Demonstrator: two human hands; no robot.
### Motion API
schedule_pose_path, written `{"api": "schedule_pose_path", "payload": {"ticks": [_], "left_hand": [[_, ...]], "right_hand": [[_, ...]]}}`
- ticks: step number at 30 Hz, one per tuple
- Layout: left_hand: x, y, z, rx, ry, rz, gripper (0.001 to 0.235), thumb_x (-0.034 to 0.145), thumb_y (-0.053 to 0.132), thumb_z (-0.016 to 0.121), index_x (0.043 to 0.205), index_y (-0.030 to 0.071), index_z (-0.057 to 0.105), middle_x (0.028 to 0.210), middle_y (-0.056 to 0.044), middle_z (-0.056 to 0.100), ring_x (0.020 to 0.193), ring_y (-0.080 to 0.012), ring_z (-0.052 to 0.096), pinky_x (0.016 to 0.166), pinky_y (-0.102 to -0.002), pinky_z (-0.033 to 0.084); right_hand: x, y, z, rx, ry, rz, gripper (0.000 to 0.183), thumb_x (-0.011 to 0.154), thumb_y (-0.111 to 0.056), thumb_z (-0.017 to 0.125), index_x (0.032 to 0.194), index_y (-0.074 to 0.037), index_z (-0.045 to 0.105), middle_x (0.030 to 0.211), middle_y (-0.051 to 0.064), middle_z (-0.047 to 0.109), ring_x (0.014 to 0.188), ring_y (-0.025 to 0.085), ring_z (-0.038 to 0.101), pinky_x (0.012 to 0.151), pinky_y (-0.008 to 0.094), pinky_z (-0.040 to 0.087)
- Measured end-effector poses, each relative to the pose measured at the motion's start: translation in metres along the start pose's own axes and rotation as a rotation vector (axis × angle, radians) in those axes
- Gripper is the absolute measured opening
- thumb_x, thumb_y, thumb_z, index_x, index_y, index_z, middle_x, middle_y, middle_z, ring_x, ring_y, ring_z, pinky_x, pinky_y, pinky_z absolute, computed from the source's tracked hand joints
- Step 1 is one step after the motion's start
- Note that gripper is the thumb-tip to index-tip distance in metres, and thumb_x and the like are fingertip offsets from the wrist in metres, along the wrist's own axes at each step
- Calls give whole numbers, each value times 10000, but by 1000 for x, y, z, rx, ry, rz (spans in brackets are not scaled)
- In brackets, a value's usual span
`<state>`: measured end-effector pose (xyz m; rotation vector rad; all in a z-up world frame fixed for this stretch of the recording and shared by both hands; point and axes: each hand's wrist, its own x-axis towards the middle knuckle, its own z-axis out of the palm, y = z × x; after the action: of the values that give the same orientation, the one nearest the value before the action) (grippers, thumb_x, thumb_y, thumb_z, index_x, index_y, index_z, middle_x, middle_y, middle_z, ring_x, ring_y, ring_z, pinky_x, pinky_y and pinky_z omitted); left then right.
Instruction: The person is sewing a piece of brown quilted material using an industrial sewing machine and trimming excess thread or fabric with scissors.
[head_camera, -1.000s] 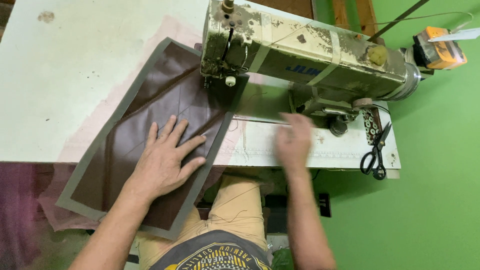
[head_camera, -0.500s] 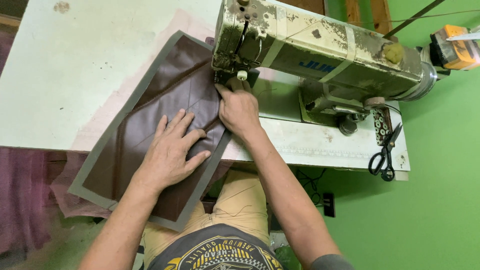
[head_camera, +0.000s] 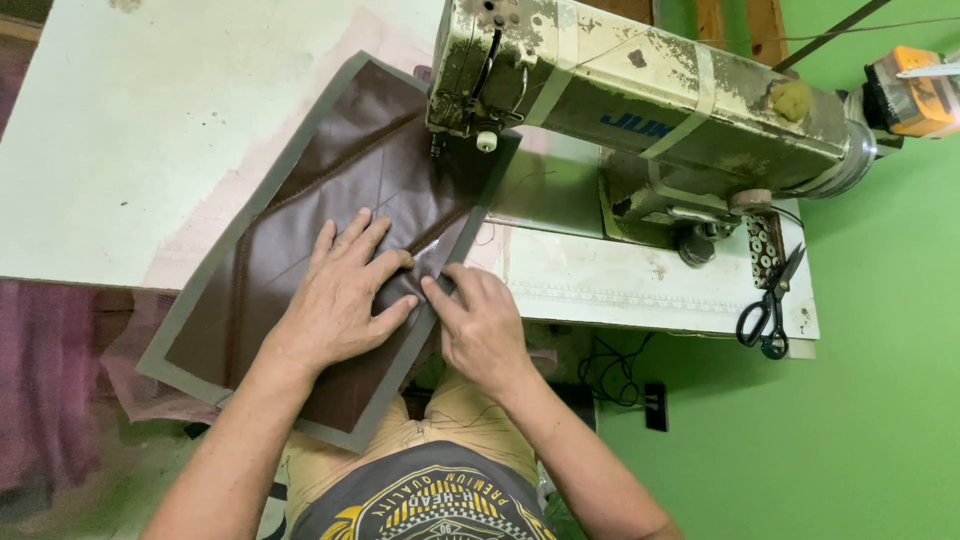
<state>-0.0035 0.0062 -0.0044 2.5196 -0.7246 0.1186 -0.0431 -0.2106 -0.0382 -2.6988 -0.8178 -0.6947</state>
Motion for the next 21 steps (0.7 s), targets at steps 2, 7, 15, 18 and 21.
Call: {"api": "schedule_pose_path", "payload": {"ticks": [2, 7, 15, 18, 21], "left_hand": [[0, 1, 0, 5, 7, 3, 388, 875, 455, 694, 1194, 237, 661, 1456, -211, 563, 1457, -431, 439, 1162, -679, 283], [1, 3, 4, -11, 41, -33, 329, 1027, 374, 506, 1270, 174, 602, 1478, -226, 543, 1453, -403, 450, 1169, -660, 285], [1, 18, -7, 197, -107, -56, 842, 895, 596, 527, 1565, 95, 433, 1608, -225, 403, 1535, -461, 242, 1192, -695, 97], [2, 18, -8, 209, -124, -67, 909, 873, 641, 550, 1569, 70, 422, 1609, -240, 396, 1534, -496, 216, 1188, -704, 89], [3, 16, -7, 218, -151, -71, 923, 879, 658, 533, 1583, 78, 396, 1622, -235, 373, 1539, -508, 186, 1185, -714, 79]], "right_hand": [[-6, -4, -5, 15, 10, 4, 391, 978, -111, 428, 1220, -153, 732, 1206, 152, 598, 1059, 344, 621, 884, 436, 498], [-6, 10, -1, 82, 22, 33, 355, 994, -164, 460, 1230, -194, 723, 1270, 117, 604, 1143, 348, 613, 953, 450, 500], [20, 39, -5, -13, -110, 217, 443, 1076, -302, 452, 1457, -116, 581, 1534, 94, 535, 1372, 371, 505, 1116, 557, 412], [20, 38, -9, -37, -132, 219, 443, 1077, -294, 444, 1461, -120, 579, 1540, 82, 528, 1368, 368, 504, 1111, 564, 417], [20, 37, -10, -40, -133, 221, 445, 1079, -288, 437, 1473, -124, 563, 1542, 84, 521, 1369, 386, 498, 1106, 579, 420]]}}
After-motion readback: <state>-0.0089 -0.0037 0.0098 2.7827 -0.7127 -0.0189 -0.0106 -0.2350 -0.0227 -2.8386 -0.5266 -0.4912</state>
